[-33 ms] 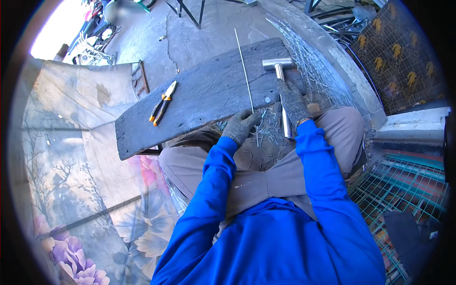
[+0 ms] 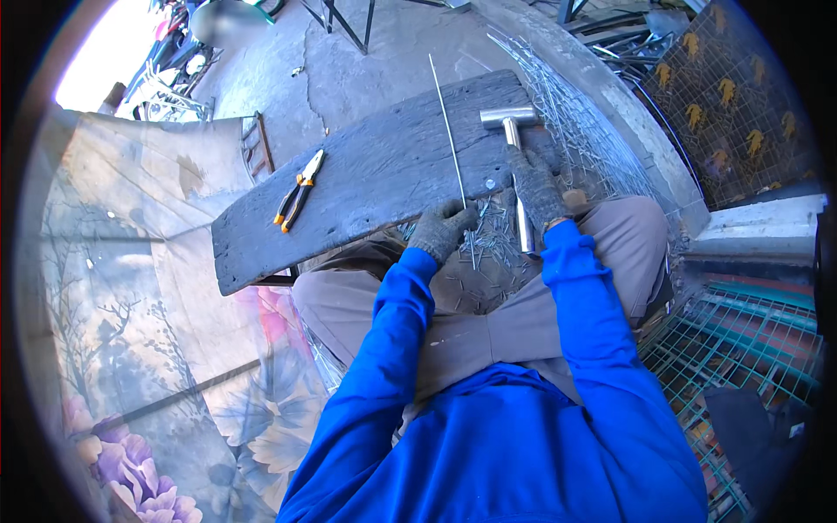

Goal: Straightening and preparing metal rods using a hammer and pliers.

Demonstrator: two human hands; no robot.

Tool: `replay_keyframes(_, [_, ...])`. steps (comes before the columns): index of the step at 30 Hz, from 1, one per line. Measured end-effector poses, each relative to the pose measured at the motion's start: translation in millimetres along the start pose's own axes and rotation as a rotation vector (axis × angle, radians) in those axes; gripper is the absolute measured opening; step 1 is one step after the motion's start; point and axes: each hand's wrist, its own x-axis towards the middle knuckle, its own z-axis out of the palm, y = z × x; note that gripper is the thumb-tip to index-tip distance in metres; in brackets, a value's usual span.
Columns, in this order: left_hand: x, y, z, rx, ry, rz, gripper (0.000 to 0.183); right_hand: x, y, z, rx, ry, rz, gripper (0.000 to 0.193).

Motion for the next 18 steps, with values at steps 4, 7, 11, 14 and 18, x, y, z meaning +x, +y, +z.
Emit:
replay_keyframes(4, [-2,15,-1,-0.119,-0.055,0.014,0.022,-2,-2,-1,0.029,0.004,0.012,0.034])
replay_keyframes(7, [-10,40,-1,-0.200,0.065,0.139,0.021,-7,-5,-3,0.004,0.000,0.013,0.033])
replay_keyframes(11, [-18,89,-18,-0.250,0.170,0.297,0.027,-5,-5,-2,0.002,0.018,0.033,0.033])
replay_keyframes(14, [-29,125,-37,-0.158,0.304,0.443,0.031,-8,-10,-1,0.006,0.023,0.045,0.032])
replay_keyframes(18, [-45,147,-53,-0.167,0.365,0.527,0.032,-6,-7,-3,0.005,0.030,0.033,0.032])
